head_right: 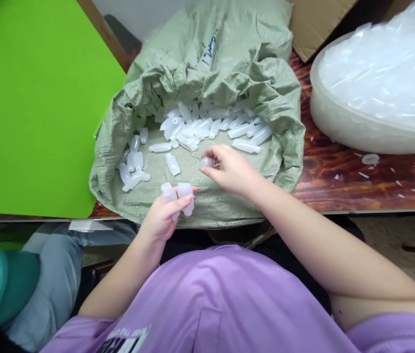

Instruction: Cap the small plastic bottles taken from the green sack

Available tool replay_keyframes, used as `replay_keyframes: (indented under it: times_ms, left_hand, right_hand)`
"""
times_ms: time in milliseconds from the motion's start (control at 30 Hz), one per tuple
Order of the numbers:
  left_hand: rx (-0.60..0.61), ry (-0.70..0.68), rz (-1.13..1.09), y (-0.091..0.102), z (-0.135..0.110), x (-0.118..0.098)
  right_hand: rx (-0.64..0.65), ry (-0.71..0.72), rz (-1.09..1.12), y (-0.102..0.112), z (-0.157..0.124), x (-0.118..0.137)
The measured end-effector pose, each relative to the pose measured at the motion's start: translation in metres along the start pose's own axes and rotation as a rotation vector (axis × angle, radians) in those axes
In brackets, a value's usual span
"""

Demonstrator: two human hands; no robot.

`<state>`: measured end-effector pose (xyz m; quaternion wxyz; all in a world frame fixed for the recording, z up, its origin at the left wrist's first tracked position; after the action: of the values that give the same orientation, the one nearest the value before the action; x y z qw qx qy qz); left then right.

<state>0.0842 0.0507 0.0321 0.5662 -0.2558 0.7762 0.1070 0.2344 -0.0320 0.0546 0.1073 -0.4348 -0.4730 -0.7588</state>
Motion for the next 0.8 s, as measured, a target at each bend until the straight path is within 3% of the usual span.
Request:
replay_keyframes:
  times_ms: [100,200,367,467,633,800]
  left_hand:
    - [-0.050,0.008,-0.203,0.001,0.011,-0.004]
    - [-0.026,0.015,-0.364,-0.005,0.017,-0.006]
    - [0.025,0.052,-0.570,-0.021,0.019,-0.003]
    - [0.028,0.101,-0.607,-0.023,0.019,0.002]
    - [-0.013,0.215,-0.561,-0.015,0.020,0.016]
    - [0.132,0.206,-0.436,-0.012,0.014,0.013]
  right_hand:
    - [0.042,0.077,0.151,0.003,-0.030,0.015]
    - [0.034,0.224,0.128,0.000,-0.054,0.025]
    - [-0.147,0.494,0.006,-0.004,-0.069,0.030]
    - [-0.217,0.496,-0.032,-0.002,-0.070,0.025]
    - [-0.154,0.529,-0.002,0.000,-0.073,0.023]
    - [-0.087,0.508,0.090,0.007,-0.071,0.020]
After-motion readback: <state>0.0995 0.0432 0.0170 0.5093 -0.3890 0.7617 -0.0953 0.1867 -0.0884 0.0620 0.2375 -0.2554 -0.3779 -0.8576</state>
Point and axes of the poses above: each hand's wrist, its own z-axis towards the middle knuckle, its own y-axis out of the back of the hand, x = y × z, the point moved 5 cm from there along z, towards the middle knuckle
